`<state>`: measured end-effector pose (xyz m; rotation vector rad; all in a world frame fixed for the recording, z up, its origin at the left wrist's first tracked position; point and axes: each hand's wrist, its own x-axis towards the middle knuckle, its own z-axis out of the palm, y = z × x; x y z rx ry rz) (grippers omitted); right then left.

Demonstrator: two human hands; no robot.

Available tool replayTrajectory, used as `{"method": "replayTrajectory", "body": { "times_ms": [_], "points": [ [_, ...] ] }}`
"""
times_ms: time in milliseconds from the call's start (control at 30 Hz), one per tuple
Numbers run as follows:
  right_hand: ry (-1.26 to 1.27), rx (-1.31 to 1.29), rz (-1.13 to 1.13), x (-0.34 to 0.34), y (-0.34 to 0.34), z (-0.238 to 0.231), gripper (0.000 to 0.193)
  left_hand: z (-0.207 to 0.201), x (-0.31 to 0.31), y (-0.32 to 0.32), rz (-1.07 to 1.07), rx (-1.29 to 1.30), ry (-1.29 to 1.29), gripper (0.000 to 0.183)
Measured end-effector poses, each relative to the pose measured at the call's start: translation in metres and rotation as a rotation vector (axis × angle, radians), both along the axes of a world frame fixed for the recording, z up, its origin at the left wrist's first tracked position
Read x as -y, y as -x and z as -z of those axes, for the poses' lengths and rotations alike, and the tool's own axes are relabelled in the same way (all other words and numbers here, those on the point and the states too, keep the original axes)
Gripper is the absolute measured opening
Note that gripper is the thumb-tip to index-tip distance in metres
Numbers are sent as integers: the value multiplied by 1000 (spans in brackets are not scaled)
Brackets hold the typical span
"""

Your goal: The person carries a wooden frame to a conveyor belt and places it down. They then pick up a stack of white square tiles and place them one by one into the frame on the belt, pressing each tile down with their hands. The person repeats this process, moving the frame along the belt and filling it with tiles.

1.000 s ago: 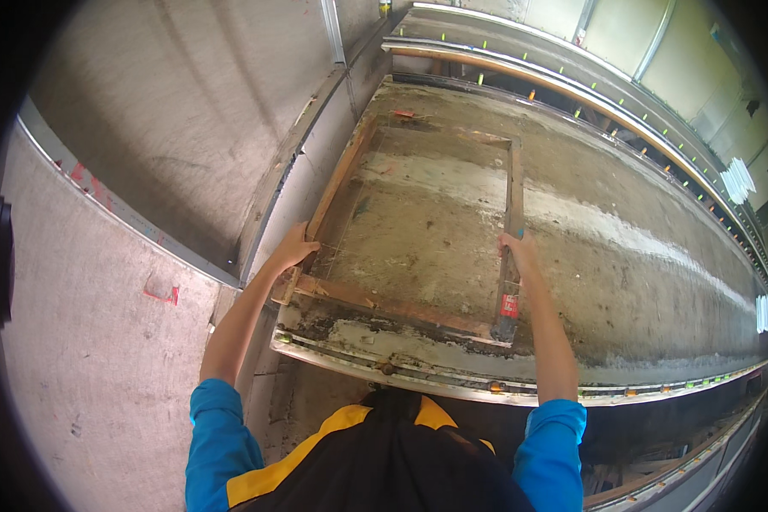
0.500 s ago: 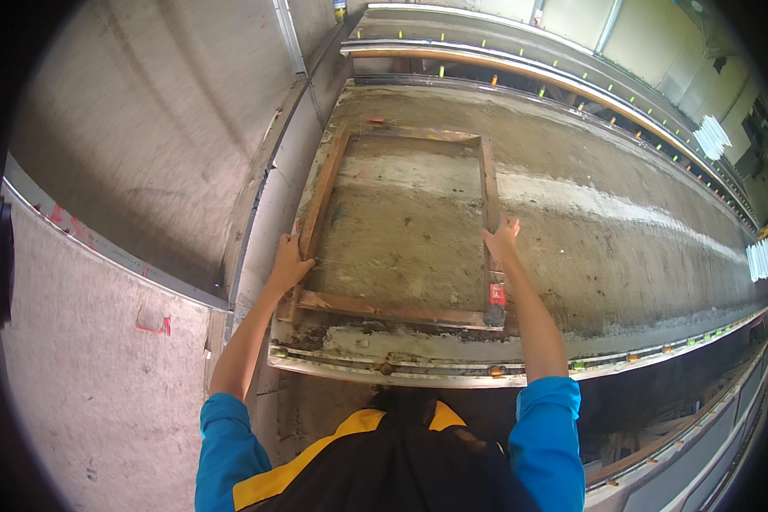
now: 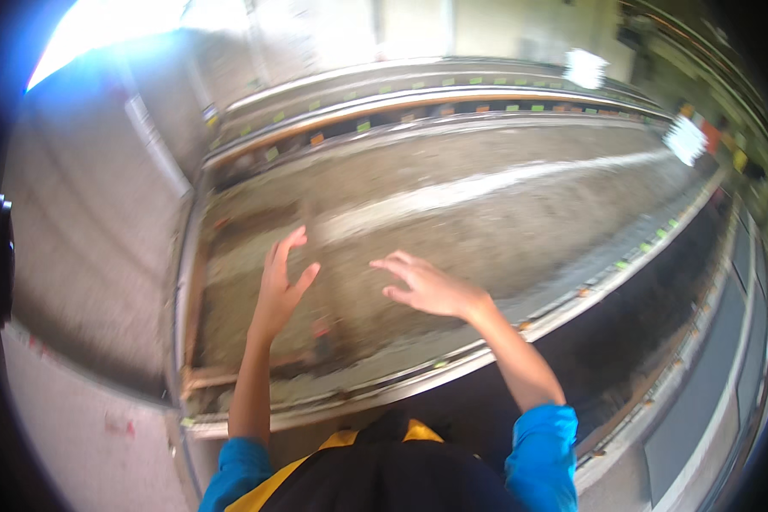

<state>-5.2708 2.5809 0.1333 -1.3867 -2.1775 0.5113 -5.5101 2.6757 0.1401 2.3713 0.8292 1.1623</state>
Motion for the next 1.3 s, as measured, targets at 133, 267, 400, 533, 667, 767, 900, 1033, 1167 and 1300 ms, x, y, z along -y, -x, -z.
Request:
{"method": "replayTrajectory", "body": {
  "times_ms": [133, 267, 400, 533, 667, 767, 900, 1033, 1167, 1300],
  "points": [
    [-211, -412, 628, 117, -131, 2, 41, 2, 63, -166, 367, 210, 205, 27],
    [-761, -498, 1522, 218, -250, 123, 26, 57, 121, -333, 687, 204, 402, 20],
    [-624, -845, 1884, 301, -278, 223, 15, 119, 215, -444, 968, 43, 573, 17],
    [-479, -1081, 2082, 329, -274, 296, 19, 225, 272, -510, 1061, -188, 701, 17],
    [-245, -968, 2240, 353, -273, 382, 16, 329, 273, -542, 801, -536, 702, 21],
    [41, -1072, 2226, 369, -298, 423, 15, 408, 253, -576, 415, -630, 988, 18],
    [491, -766, 2138, 471, -359, 533, 16, 431, 293, -656, 468, -739, 827, 19],
    [618, -741, 1775, 446, -459, 470, 17, 439, 271, -710, 390, -761, 822, 20],
    [265, -813, 2161, 487, -524, 533, 17, 395, 309, -781, 473, -928, 721, 20],
    [359, -948, 2238, 479, -618, 521, 20, 415, 310, -861, 589, -836, 715, 22]
  ]
}}
